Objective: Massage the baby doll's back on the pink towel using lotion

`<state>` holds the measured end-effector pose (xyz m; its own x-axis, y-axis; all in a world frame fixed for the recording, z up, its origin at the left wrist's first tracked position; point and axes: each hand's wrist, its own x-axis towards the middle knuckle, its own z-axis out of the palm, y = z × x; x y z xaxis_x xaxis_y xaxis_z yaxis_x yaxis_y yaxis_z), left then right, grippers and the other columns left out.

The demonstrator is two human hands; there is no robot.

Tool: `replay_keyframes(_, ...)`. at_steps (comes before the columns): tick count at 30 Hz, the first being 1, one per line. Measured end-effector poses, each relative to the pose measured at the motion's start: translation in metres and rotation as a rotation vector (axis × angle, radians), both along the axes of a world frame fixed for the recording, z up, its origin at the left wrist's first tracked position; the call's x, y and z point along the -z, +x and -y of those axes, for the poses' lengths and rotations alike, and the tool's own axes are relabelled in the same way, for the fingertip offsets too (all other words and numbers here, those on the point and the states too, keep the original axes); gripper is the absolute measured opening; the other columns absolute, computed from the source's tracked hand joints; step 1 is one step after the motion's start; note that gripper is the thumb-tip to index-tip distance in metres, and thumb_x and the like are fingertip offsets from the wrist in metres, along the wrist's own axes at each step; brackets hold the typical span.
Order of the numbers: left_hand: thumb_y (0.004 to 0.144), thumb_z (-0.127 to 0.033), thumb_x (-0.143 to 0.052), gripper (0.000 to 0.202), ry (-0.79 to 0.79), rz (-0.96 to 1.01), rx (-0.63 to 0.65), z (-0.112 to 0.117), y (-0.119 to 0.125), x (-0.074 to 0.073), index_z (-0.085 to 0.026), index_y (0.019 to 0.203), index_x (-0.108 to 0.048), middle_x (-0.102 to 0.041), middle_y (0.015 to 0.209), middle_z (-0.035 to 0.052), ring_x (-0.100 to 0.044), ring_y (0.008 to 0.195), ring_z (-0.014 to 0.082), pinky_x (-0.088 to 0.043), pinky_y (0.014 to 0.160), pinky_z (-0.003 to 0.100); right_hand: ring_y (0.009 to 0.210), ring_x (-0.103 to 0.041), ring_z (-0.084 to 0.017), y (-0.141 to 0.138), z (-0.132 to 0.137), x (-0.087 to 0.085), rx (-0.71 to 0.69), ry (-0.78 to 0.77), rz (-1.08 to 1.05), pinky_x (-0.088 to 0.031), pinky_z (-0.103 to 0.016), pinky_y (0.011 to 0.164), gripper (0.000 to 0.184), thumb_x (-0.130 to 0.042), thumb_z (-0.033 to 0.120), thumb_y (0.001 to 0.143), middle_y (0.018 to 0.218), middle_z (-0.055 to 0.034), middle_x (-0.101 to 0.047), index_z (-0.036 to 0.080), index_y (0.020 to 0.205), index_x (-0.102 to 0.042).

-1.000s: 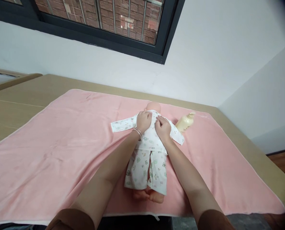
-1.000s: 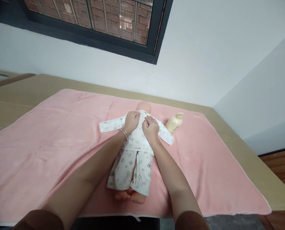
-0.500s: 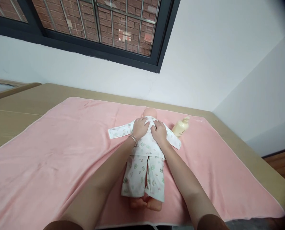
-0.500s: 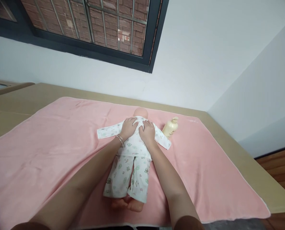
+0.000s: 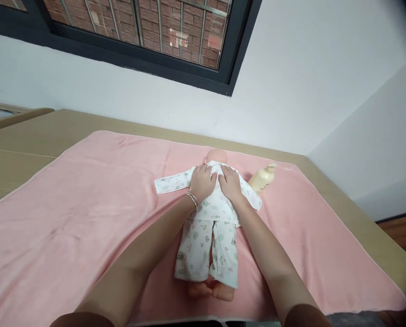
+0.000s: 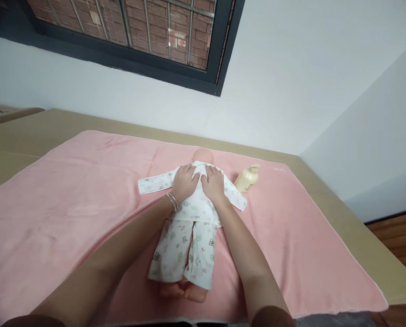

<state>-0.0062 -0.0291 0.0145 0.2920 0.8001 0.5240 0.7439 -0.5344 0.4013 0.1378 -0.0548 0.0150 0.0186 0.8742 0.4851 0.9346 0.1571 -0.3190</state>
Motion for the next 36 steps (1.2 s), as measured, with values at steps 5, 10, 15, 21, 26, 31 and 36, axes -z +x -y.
replay_keyframes(5, 0.097, -0.032, -0.043, 0.034, 0.033, 0.014, 0.07, -0.003, -0.002, 0.0, -0.021, 0.12, -0.064, -0.064, 0.123, 0.0097, -0.054, 0.118, 0.0264, -0.043, 0.106, 0.042, 0.123, -0.054, -0.026, 0.001, 0.002, -0.001, -0.094, 0.075, 0.001, -0.04, -0.041, 0.109, 0.044, -0.04, 0.02, 0.091, 0.132, -0.0115, -0.061, 0.014, 0.128, -0.063)
replay_keyframes(10, 0.096, -0.03, -0.046, 0.029, 0.026, 0.088, 0.094, -0.002, -0.002, 0.001, -0.025, 0.113, -0.069, -0.065, 0.122, 0.0062, -0.055, 0.118, 0.0238, -0.043, 0.106, 0.041, 0.116, -0.059, -0.023, -0.003, 0.008, 0.0, -0.1, 0.168, -0.061, -0.045, -0.038, 0.105, 0.037, -0.043, 0.021, 0.09, 0.122, -0.0095, -0.067, 0.017, 0.114, -0.071)
replay_keyframes(15, 0.093, -0.03, -0.05, 0.026, 0.045, 0.176, 0.038, 0.004, -0.001, 0.003, -0.022, 0.105, -0.072, -0.069, 0.118, 0.007, -0.058, 0.114, 0.0226, -0.043, 0.107, 0.039, 0.111, -0.063, -0.024, -0.01, 0.016, 0.003, 0.029, 0.262, -0.15, -0.046, -0.039, 0.104, 0.029, -0.05, 0.025, 0.087, 0.113, -0.0081, -0.072, 0.02, 0.1, -0.075)
replay_keyframes(21, 0.094, -0.031, -0.047, 0.036, -0.007, 0.158, -0.074, 0.004, 0.0, 0.004, -0.014, 0.12, -0.064, -0.063, 0.127, 0.0139, -0.053, 0.122, 0.0268, -0.04, 0.111, 0.041, 0.121, -0.057, -0.027, -0.006, 0.01, 0.002, 0.059, 0.135, -0.134, -0.04, -0.044, 0.109, 0.039, -0.045, 0.026, 0.09, 0.126, -0.0108, -0.066, 0.015, 0.12, -0.068)
replay_keyframes(26, 0.095, -0.033, -0.046, 0.038, -0.032, 0.088, 0.04, -0.003, -0.001, 0.004, -0.019, 0.127, -0.06, -0.06, 0.133, 0.0111, -0.051, 0.126, 0.0267, -0.037, 0.113, 0.044, 0.136, -0.045, -0.028, 0.001, 0.002, 0.003, -0.048, 0.03, -0.026, -0.031, -0.051, 0.114, 0.045, -0.04, 0.025, 0.094, 0.142, -0.0133, -0.054, 0.015, 0.134, -0.059)
replay_keyframes(31, 0.094, -0.03, -0.049, 0.028, -0.001, 0.166, 0.087, -0.002, -0.003, 0.005, -0.019, 0.114, -0.066, -0.066, 0.126, 0.0072, -0.055, 0.122, 0.0222, -0.039, 0.112, 0.038, 0.12, -0.059, -0.024, -0.005, 0.01, 0.005, -0.021, 0.211, -0.132, -0.042, -0.043, 0.108, 0.035, -0.045, 0.022, 0.089, 0.123, -0.0106, -0.068, 0.017, 0.109, -0.073)
replay_keyframes(36, 0.093, -0.029, -0.05, 0.026, -0.003, 0.23, -0.005, 0.004, -0.001, 0.005, -0.019, 0.109, -0.067, -0.067, 0.122, 0.0086, -0.057, 0.121, 0.0228, -0.041, 0.111, 0.037, 0.115, -0.062, -0.024, -0.01, 0.015, 0.006, 0.083, 0.239, -0.212, -0.043, -0.041, 0.107, 0.033, -0.047, 0.024, 0.087, 0.116, -0.0095, -0.071, 0.018, 0.103, -0.075)
